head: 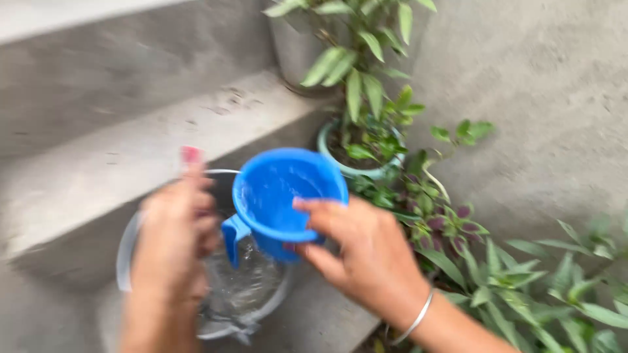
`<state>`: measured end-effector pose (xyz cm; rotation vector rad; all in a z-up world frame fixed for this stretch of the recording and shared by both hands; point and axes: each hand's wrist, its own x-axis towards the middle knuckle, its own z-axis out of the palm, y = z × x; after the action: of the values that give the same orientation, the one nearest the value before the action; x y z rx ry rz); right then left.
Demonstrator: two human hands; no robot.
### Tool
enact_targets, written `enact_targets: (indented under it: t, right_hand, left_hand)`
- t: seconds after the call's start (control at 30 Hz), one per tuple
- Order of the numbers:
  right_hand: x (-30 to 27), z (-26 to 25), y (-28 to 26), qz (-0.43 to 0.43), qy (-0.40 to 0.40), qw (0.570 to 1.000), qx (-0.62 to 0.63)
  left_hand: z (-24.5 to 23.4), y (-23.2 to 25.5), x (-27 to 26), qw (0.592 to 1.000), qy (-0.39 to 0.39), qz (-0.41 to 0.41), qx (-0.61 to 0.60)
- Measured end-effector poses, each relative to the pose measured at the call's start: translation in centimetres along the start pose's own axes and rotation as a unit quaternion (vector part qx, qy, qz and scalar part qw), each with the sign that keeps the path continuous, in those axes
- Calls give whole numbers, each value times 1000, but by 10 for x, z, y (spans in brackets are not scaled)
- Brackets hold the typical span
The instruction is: Watering potted plants on a concrete staircase using a small bucket and a spray bottle.
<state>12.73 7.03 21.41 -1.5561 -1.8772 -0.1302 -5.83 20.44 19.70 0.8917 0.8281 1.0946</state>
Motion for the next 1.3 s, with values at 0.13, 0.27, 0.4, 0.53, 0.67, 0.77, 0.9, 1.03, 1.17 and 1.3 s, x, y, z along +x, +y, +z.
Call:
enact_targets:
  t: [0.13, 0.27, 0.4, 0.53, 0.67, 0.77, 0.9, 1.03, 1.17, 1.3]
  right_hand:
    - [25, -48, 36, 44, -1, 999, 0]
    - [26, -86, 81, 131, -39, 988, -72]
    - [-7, -94, 140, 190, -81, 972, -110]
    - [-49, -77, 197, 320, -144, 923, -158]
    - [-84, -66, 233, 367, -212, 882, -206]
    - [-95, -60, 254, 420, -263, 839, -224]
    - [-93, -60, 265, 473, -320, 792, -217]
    - [-110, -51, 285, 460, -377, 774, -217]
    - [-110, -43, 291, 446, -413, 762, -223]
    - [-103, -40, 288, 463, -419, 747, -227]
  left_hand:
    - [-26, -1, 51, 998, 49, 1, 35]
    - [-27, 11, 81, 989, 112, -26, 94]
    - [-16, -42, 103, 966, 154, 33, 205]
    - [22, -95, 114, 818, 160, 173, 524]
    - [35, -146, 122, 769, 141, 151, 605]
    - [49, -140, 124, 778, 150, 25, 609]
    - [57, -136, 126, 744, 141, -11, 653]
    - [57, -143, 128, 710, 161, -2, 685]
    - [48, -151, 132, 702, 155, 4, 695]
    - [46, -153, 131, 697, 159, -9, 700]
